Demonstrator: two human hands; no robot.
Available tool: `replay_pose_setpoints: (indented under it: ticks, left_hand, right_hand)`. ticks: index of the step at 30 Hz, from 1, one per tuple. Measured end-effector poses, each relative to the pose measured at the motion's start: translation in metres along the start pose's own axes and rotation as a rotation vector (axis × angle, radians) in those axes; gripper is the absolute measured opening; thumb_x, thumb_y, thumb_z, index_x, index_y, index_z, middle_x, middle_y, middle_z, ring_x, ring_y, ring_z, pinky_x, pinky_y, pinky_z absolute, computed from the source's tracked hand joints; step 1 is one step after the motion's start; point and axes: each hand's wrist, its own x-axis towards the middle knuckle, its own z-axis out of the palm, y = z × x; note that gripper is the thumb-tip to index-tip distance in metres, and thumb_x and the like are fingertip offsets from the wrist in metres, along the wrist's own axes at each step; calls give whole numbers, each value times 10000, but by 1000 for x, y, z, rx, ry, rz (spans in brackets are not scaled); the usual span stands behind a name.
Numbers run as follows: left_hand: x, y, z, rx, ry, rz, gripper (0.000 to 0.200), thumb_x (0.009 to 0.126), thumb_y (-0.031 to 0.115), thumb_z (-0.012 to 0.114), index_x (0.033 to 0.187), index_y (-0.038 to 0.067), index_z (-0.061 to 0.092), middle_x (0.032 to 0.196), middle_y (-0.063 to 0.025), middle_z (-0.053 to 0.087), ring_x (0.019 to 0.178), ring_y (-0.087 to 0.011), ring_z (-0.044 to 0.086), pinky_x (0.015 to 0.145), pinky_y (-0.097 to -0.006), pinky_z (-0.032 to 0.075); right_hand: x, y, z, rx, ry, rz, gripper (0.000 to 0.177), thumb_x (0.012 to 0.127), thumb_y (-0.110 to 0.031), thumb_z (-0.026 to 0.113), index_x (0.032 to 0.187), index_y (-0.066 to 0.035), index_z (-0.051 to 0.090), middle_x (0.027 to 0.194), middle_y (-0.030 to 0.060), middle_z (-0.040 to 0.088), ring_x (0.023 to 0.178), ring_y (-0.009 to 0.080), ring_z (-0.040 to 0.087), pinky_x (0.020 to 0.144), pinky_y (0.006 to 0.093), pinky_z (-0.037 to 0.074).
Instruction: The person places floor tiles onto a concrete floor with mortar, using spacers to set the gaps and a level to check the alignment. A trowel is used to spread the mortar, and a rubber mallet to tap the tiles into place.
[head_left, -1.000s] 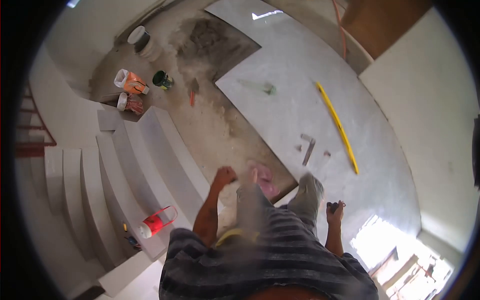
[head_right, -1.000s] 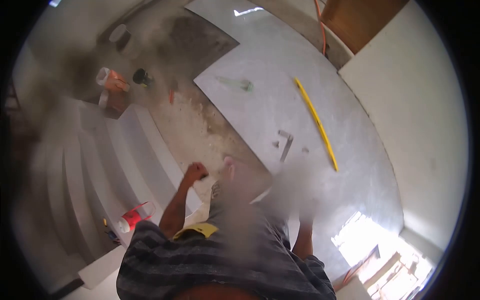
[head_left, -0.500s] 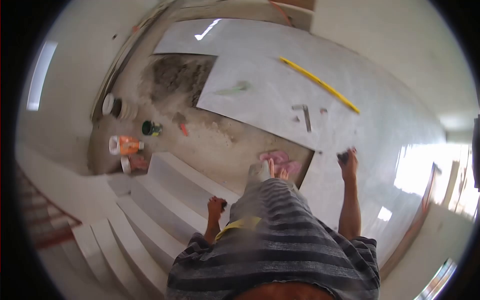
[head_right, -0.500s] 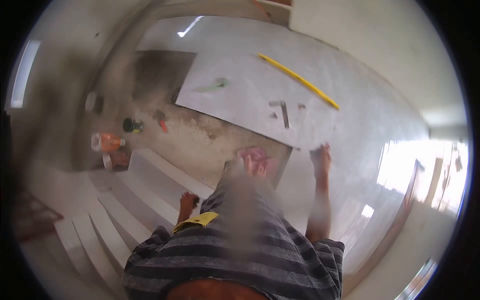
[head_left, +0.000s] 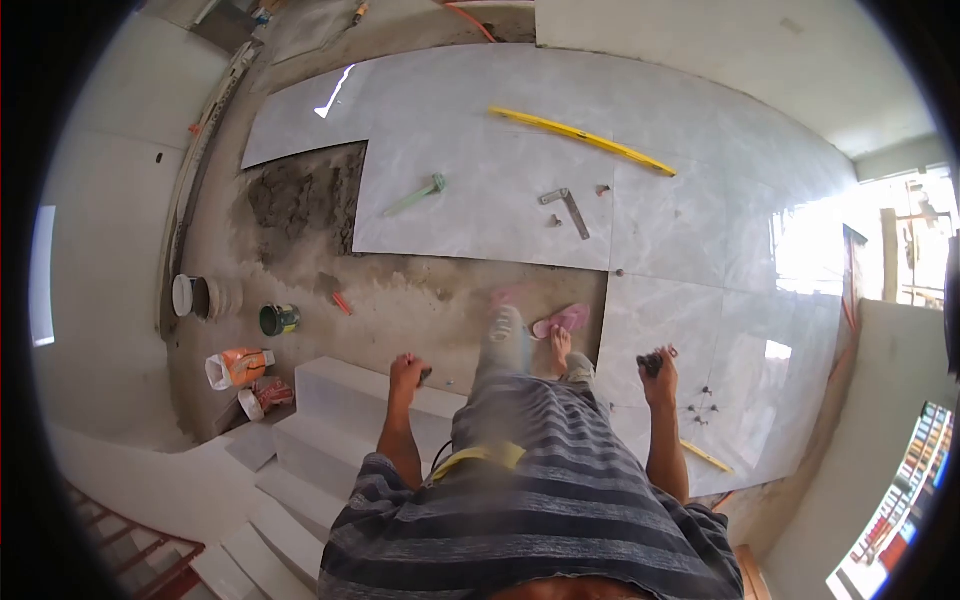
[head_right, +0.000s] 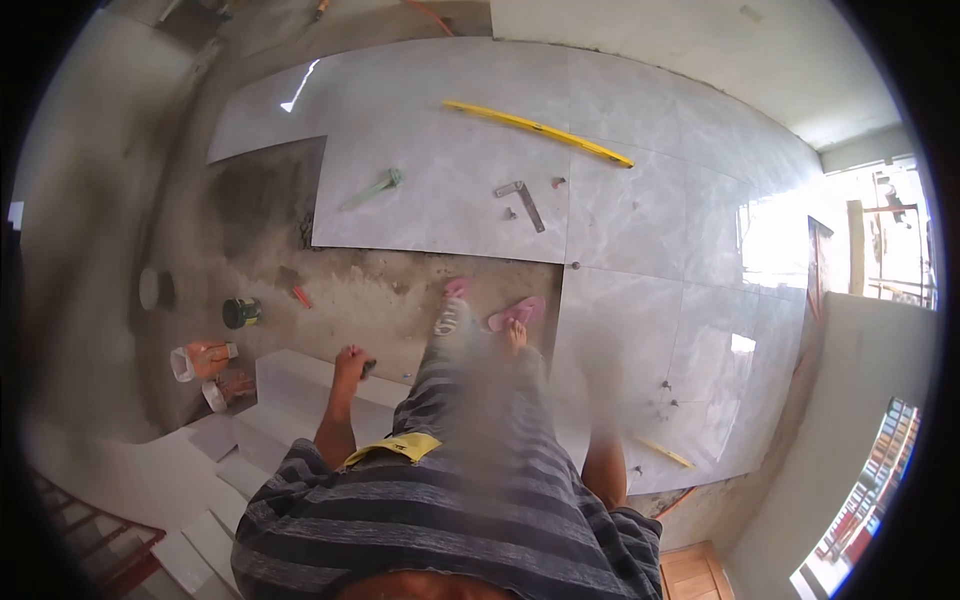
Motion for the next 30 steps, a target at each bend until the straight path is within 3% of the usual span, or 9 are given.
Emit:
replay_pose_setpoints:
  ticks: [4, 6, 10, 12, 14, 16, 22, 25, 30]
  left_hand:
    - [55, 95, -4, 152, -324, 87, 168, 708, 170, 700, 689, 77, 562, 614, -11, 552, 497, -121, 520, 406, -271, 412]
    - [97, 80, -3, 337, -589, 220, 180, 716, 208, 706, 745, 63, 603, 635, -40, 591, 517, -142, 549, 451, -298, 448]
    - [176, 42, -1, 839, -868, 314, 266, 697, 293, 718, 830, 72, 654, 793, -146, 667, 703, -284, 648, 658, -408, 527]
    - [167, 49, -21, 1050, -1022, 331, 258, 685, 298, 705, 834, 93, 660, 870, -183, 673, 820, -353, 659, 747, -453, 529]
    - [162, 20, -45, 1053, -1000, 300, 243, 669, 306, 724, 773, 100, 648, 801, -158, 670, 796, -359, 652, 719, -449, 516]
    - [193, 32, -48, 1039, -931, 341, 234, 658, 304, 719, 753, 102, 649, 778, -148, 672, 782, -356, 651, 705, -446, 510]
    - [241, 77, -56, 1075, -992, 512, 158, 592, 198, 675, 702, 84, 665, 722, -148, 670, 671, -337, 633, 634, -444, 496]
    - [248, 115, -72, 1051, -1089, 354, 207, 681, 200, 600, 781, 35, 674, 783, -216, 654, 772, -370, 650, 679, -449, 509]
    - [238, 112, -104, 966, -1152, 214, 216, 705, 211, 605, 708, -4, 618, 686, -187, 623, 626, -308, 604, 589, -419, 462]
  right_hand:
    - [-32, 22, 26, -103, 14, 34, 165, 908, -328, 601, 975, -184, 558, 864, -29, 562, 792, 114, 554, 628, 258, 456]
    - [-46, 49, 66, -134, 28, 102, 169, 888, -249, 632, 1014, -152, 574, 868, -9, 574, 805, 139, 575, 644, 280, 476]
    - [-33, 134, 134, -1263, -239, -534, 382, 780, 34, 665, 1125, -70, 539, 877, 17, 571, 891, 195, 591, 836, 384, 510]
    - [-16, 175, 174, -896, -368, -404, 248, 812, -65, 690, 1036, -70, 584, 921, 2, 604, 864, 170, 613, 840, 378, 516]
    - [-61, 150, 284, -516, -71, 287, 183, 891, -259, 645, 980, -104, 606, 932, -9, 591, 834, 124, 599, 769, 354, 530]
    - [-32, 212, 269, -656, -125, 79, 231, 921, -346, 591, 982, -123, 608, 908, -19, 578, 818, 98, 588, 722, 335, 528]
    - [-27, 217, 337, -608, -194, 102, 256, 923, -379, 587, 981, -132, 617, 872, -30, 573, 786, 88, 578, 668, 315, 517]
    - [1, 218, 315, -572, -105, 108, 249, 913, -379, 603, 962, -135, 614, 866, -26, 574, 776, 95, 576, 663, 306, 504]
    - [-8, 165, 355, -459, -43, 102, 224, 898, -368, 627, 922, -147, 600, 846, -20, 565, 779, 106, 581, 699, 305, 477]
